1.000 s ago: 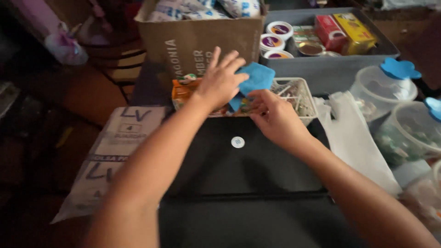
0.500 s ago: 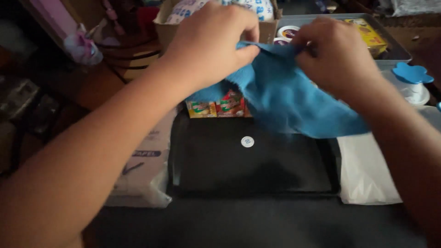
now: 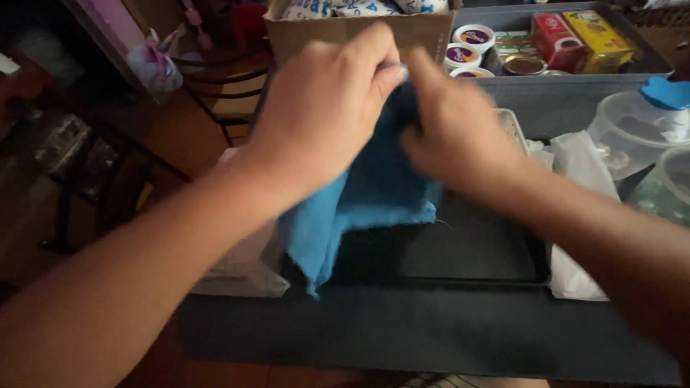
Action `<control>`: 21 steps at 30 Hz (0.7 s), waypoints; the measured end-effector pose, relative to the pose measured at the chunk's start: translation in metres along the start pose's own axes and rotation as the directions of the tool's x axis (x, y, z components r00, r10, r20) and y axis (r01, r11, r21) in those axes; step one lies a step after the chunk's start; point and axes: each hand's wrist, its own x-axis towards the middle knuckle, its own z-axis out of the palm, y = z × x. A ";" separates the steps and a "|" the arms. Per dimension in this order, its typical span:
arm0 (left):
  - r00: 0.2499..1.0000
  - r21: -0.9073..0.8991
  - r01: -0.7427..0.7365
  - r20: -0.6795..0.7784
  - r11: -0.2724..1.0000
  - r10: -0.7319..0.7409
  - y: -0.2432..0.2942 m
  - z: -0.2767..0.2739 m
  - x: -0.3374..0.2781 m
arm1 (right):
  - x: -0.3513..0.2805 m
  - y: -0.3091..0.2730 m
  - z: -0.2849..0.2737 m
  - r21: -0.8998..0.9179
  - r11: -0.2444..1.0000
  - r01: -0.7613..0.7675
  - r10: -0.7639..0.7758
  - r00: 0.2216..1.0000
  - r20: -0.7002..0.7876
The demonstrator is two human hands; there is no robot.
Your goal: The person is packaging small green and orange candies into small plastic bags and then smoothing a blue cloth on a tray.
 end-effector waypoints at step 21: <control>0.614 0.393 0.491 0.477 0.777 -0.629 -0.030 -0.091 0.020 | 0.046 0.040 -0.059 -0.195 0.978 0.070 0.002 0.938 0.348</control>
